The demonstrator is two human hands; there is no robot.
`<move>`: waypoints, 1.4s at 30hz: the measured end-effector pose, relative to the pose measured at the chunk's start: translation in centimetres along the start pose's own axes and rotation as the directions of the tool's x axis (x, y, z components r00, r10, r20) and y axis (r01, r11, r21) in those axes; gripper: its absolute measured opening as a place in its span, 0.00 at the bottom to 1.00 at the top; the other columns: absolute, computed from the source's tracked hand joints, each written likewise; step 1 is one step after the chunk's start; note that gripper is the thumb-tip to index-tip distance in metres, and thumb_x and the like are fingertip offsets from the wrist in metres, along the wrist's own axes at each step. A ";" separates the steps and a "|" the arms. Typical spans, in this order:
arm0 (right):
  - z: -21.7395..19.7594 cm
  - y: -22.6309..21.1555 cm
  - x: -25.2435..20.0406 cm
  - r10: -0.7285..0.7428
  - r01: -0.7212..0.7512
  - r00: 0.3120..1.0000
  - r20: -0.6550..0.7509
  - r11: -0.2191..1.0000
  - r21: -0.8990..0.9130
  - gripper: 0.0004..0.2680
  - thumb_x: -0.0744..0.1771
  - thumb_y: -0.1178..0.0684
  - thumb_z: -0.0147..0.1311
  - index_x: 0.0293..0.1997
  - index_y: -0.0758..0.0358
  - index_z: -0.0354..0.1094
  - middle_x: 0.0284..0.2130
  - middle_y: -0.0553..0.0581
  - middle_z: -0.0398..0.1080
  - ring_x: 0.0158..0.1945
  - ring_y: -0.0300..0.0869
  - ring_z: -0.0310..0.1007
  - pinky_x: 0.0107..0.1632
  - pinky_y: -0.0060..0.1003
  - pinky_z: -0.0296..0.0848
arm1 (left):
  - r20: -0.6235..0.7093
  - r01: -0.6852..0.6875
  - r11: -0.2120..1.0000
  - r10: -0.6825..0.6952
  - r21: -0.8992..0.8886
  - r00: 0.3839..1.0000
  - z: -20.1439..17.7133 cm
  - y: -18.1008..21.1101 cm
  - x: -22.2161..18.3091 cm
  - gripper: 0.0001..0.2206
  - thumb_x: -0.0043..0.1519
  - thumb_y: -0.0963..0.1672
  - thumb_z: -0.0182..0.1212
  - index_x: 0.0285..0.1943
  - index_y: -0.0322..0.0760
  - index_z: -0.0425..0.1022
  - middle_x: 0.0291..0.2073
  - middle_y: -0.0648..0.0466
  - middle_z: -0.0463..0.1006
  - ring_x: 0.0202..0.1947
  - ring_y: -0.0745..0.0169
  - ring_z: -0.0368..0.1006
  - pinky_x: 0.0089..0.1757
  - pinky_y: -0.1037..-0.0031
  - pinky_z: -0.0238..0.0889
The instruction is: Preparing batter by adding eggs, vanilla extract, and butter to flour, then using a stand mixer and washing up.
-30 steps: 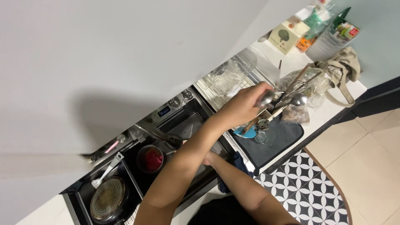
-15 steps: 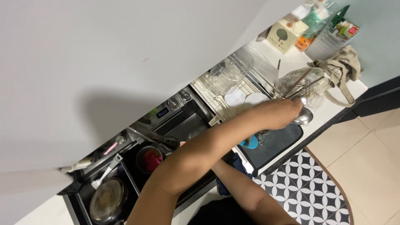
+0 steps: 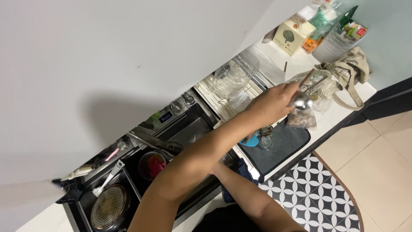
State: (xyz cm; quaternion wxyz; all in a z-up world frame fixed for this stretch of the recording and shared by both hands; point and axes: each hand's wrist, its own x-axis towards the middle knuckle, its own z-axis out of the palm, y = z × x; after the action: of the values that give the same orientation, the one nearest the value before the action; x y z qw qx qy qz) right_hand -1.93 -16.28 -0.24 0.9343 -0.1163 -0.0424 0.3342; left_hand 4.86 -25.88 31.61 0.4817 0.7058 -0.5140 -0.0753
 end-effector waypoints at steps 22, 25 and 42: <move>-1.2 2.5 2.7 0.018 -0.004 0.989 -0.149 0.996 0.091 0.21 0.72 0.36 0.42 0.60 0.67 0.67 0.54 0.62 0.72 0.57 0.50 0.72 0.62 0.46 0.69 | -0.232 0.553 0.815 -0.512 0.173 0.827 -3.5 -4.3 -29.7 0.07 0.57 0.39 0.60 0.41 0.27 0.75 0.36 0.37 0.79 0.39 0.38 0.77 0.42 0.56 0.70; 2.1 2.7 3.2 0.171 -0.187 0.835 -0.523 0.982 0.023 0.20 0.70 0.36 0.42 0.56 0.63 0.70 0.51 0.59 0.75 0.54 0.50 0.74 0.61 0.46 0.70 | -0.360 0.639 0.636 -0.528 0.432 0.769 2.9 -14.8 -36.4 0.08 0.50 0.39 0.61 0.35 0.26 0.77 0.33 0.36 0.79 0.40 0.39 0.78 0.47 0.56 0.72; -3.4 -0.2 5.3 0.168 -0.461 0.521 -0.837 0.880 -0.111 0.17 0.67 0.39 0.37 0.42 0.60 0.72 0.40 0.60 0.76 0.46 0.51 0.75 0.49 0.51 0.75 | -0.617 0.416 0.898 -0.246 0.145 0.747 6.1 -19.1 -35.7 0.14 0.66 0.45 0.53 0.48 0.28 0.80 0.39 0.36 0.80 0.41 0.32 0.75 0.45 0.49 0.66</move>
State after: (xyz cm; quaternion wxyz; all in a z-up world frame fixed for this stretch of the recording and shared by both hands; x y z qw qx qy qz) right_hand 2.81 -13.71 -3.49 0.7398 -0.4103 0.3546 0.3983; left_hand -2.78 -0.94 0.04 0.4921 0.8342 -0.2113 0.1317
